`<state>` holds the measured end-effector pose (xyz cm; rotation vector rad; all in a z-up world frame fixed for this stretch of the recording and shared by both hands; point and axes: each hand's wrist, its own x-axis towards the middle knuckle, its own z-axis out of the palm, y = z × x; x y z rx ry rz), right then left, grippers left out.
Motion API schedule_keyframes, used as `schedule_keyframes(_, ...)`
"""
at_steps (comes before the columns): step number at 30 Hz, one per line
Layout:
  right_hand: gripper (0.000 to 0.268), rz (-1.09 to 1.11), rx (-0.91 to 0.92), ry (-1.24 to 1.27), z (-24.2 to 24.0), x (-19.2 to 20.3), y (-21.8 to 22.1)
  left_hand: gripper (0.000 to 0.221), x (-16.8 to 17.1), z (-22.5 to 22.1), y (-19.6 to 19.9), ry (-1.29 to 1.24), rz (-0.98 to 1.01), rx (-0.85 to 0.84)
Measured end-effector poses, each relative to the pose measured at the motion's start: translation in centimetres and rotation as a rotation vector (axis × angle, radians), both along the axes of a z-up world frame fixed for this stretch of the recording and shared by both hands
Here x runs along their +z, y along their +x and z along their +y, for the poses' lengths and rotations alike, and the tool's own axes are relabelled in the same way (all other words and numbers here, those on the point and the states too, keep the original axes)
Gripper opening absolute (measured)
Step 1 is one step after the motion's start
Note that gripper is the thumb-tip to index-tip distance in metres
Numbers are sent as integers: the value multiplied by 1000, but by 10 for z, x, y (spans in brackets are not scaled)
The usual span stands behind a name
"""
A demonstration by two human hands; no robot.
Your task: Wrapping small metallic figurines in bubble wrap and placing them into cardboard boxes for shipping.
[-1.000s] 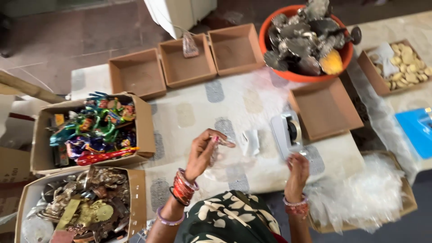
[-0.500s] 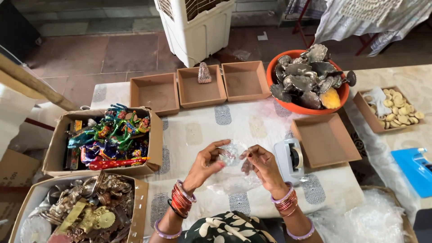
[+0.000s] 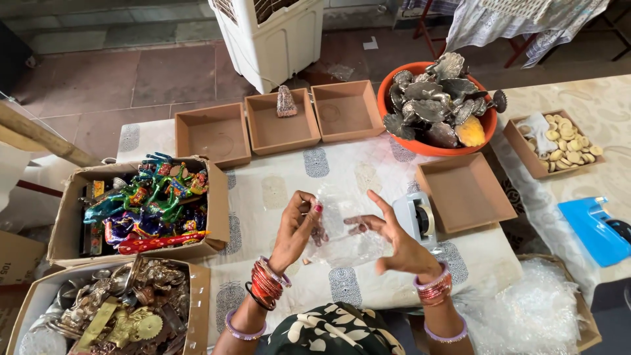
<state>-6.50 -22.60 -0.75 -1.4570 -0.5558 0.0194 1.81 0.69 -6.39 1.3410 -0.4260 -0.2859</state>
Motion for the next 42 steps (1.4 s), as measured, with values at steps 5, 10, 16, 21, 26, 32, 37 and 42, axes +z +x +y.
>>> schedule_keyframes(5,88,195,-238,-160,-16,-47,-1,14,26,2,0,86,7,20)
schedule_keyframes(10,64,212,-386,-90,-18,-59,7,24,5,6,8,76,90,39)
schedule_keyframes(16,51,131,-383,31,-17,-69,7,53,-38,9,18,12,-233,-335)
schedule_keyframes(21,46,-12,-467,-51,-19,-79,1,47,39,-3,-12,395,152,-295)
schedule_keyframes(26,64,-48,-423,-82,-9,-38,-6,38,-32,-18,-2,89,30,-122)
schedule_keyframes(32,61,248,-407,-12,-13,-55,-13,53,-51,-25,2,-44,41,-146)
schedule_keyframes(37,49,195,-559,-72,-13,-65,-19,93,-16,-34,-5,57,-284,-174)
schedule_keyframes(42,43,-117,-530,-202,-9,-53,-26,59,-47,-40,-7,-133,-51,-107)
